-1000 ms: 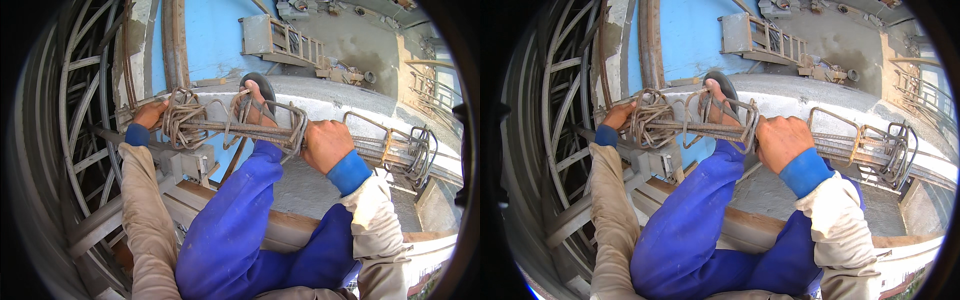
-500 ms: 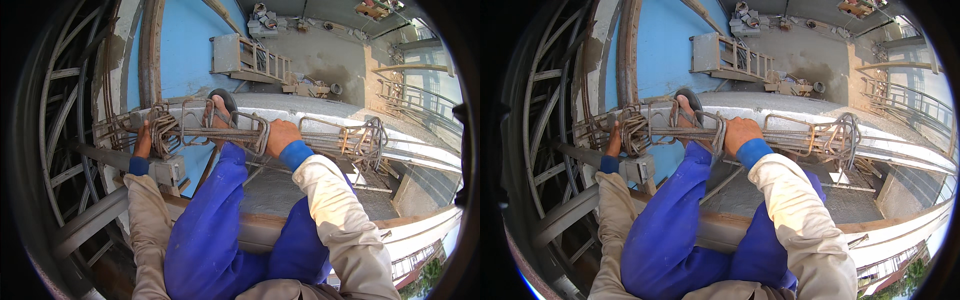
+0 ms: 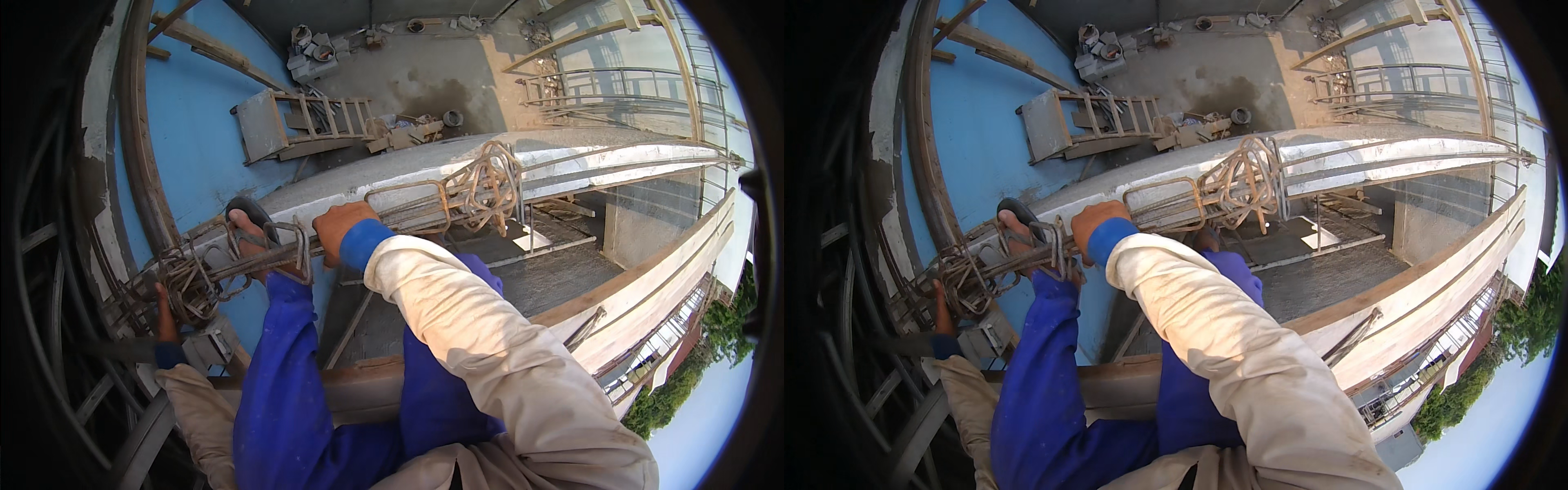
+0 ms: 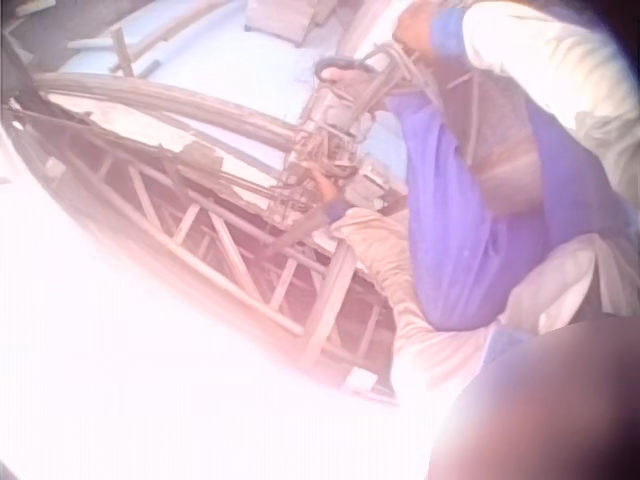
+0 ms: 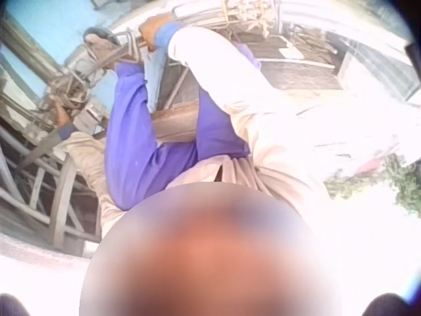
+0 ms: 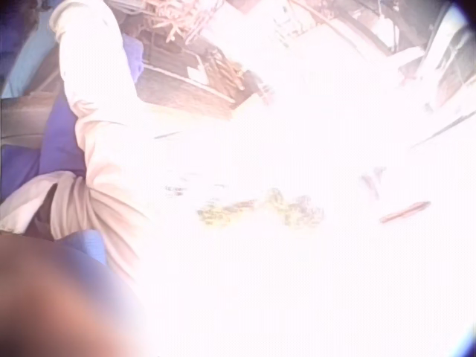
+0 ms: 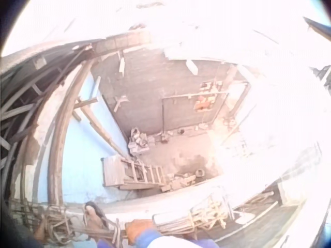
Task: The person is sitting on a wooden plank at a construction site, tying metal rebar together with wire. They use a tool to twist the wire, securing the rebar in place.
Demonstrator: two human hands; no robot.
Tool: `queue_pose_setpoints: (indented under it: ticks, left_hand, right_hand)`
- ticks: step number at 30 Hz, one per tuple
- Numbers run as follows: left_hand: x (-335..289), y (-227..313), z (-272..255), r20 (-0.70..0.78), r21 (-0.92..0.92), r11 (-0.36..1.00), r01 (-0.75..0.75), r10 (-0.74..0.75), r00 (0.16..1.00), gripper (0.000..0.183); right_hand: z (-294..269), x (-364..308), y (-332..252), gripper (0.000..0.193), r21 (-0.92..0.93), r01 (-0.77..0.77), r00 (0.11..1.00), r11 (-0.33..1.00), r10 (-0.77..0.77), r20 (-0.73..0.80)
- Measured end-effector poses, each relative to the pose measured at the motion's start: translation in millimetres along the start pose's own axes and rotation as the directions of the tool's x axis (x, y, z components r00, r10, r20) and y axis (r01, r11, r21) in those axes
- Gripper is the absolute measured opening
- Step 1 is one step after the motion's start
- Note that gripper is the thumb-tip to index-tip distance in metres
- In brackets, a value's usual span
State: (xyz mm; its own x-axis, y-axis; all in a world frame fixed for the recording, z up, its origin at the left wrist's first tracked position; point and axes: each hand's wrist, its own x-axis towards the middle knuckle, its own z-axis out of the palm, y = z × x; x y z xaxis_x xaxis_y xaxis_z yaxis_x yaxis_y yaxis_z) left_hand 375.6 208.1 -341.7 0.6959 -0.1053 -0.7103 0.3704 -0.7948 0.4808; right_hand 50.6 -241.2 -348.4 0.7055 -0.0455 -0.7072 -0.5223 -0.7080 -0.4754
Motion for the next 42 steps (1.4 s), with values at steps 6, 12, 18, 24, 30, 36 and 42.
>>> queue_pose_setpoints:
  ticks: [6,12,18,24,30,36,42]
  left_hand:
    - [-1,15,16,-0.048,-0.026,0.996,-0.091,0.09,0.995,0.11]
    - [-55,75,39,-0.133,0.254,0.96,-0.115,0.153,0.979,0.098]
    - [-147,127,58,-0.017,0.105,0.962,-0.253,0.256,0.966,0.079]
    - [-195,152,136,0.121,0.21,0.932,-0.297,0.276,0.953,0.069]
    - [-211,162,157,0.161,-0.057,0.947,-0.315,0.32,0.934,0.073]
    - [-205,170,146,0.192,-0.097,0.96,-0.263,0.278,0.941,0.084]
    - [-183,142,147,0.172,-0.034,0.946,-0.321,0.322,0.931,0.099]
  right_hand:
    - [-17,-12,25,0.045,0.003,-0.033,0.994,0.999,0.032,0.107]
    - [-29,-45,11,0.047,0.017,-0.007,0.999,1.0,0.008,-0.037]
    - [-47,-77,1,0.043,0.016,0.06,0.995,0.998,-0.059,-0.083]
    - [-41,-84,-3,0.054,-0.033,0.041,0.998,0.999,-0.043,-0.052]
    - [-46,-85,-2,0.051,-0.029,0.037,0.999,0.999,-0.037,0.012]
    - [-65,-81,-8,0.052,-0.047,0.02,0.998,0.999,-0.023,-0.056]
    - [-61,-79,-6,0.049,-0.011,-0.008,1.0,1.0,0.008,-0.018]
